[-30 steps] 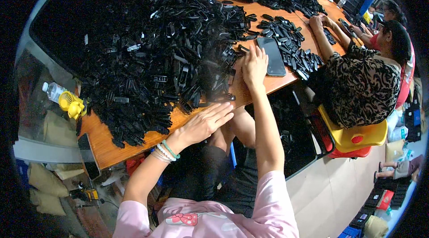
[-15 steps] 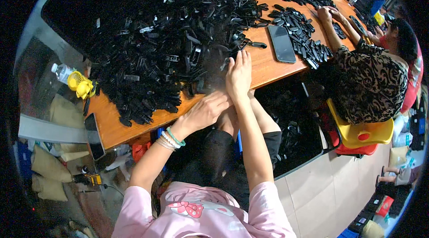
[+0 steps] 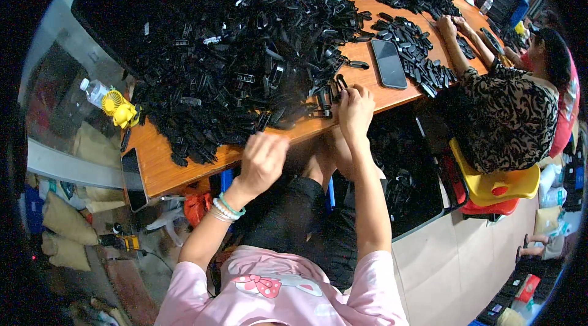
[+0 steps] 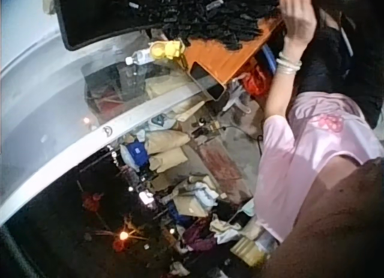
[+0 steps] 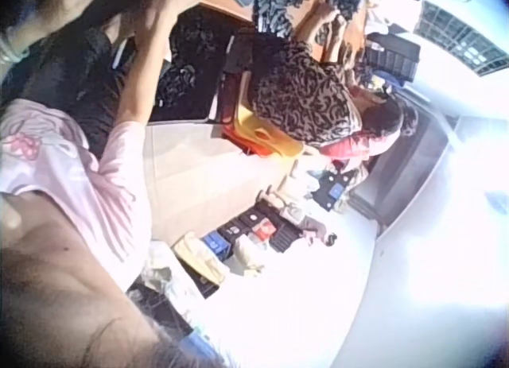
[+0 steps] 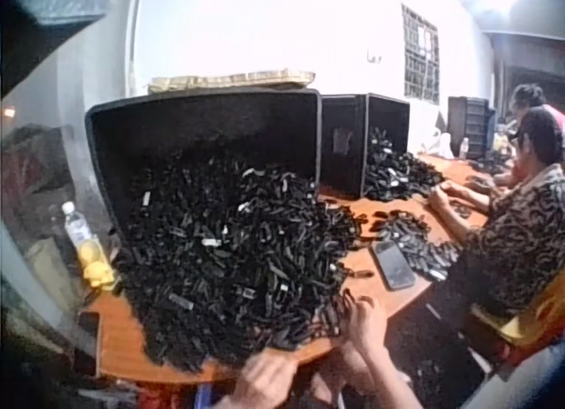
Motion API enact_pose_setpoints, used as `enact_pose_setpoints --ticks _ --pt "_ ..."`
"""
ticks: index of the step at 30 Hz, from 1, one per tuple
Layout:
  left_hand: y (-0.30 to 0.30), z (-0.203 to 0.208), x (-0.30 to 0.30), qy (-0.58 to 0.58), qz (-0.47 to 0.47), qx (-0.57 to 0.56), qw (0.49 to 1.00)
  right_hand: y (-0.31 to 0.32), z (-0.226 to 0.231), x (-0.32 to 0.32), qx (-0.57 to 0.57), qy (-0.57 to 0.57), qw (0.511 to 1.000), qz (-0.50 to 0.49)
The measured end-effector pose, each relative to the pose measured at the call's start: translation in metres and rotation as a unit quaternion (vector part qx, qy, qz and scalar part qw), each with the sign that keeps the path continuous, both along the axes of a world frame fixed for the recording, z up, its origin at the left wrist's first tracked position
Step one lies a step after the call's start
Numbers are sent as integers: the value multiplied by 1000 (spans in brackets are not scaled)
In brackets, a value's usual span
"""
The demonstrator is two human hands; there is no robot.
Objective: The person assembles plastic components by picking up pieces from a pile on the table and fitting them together by hand.
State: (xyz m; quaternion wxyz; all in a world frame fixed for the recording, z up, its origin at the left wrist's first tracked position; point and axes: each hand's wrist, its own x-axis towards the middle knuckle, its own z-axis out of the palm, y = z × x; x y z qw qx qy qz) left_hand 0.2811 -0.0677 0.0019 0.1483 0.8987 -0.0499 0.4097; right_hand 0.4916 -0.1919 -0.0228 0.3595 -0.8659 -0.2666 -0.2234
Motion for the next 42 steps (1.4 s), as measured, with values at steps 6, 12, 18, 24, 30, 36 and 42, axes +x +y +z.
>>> enact_pose_setpoints --ticks 6,12,18,24,30,36,42 --pt "29 12 11 141 179 75 971 -14 11 9 -99 -31 994 -43" --pt "32 12 19 146 218 40 964 -21 18 -40 224 152 961 54" --pt "21 25 12 11 194 -97 976 -26 25 -95 495 524 632 283" --pt "-30 19 -50 94 51 -431 896 -23 36 -146 375 503 709 323" --pt "-27 25 -74 167 -62 -508 843 -31 63 -167 450 576 569 377" --pt "-18 38 -80 170 -63 -495 850 -42 54 -169 339 534 675 379" --pt "-11 47 -83 183 -65 -438 878 -42 49 -175 379 521 648 406"
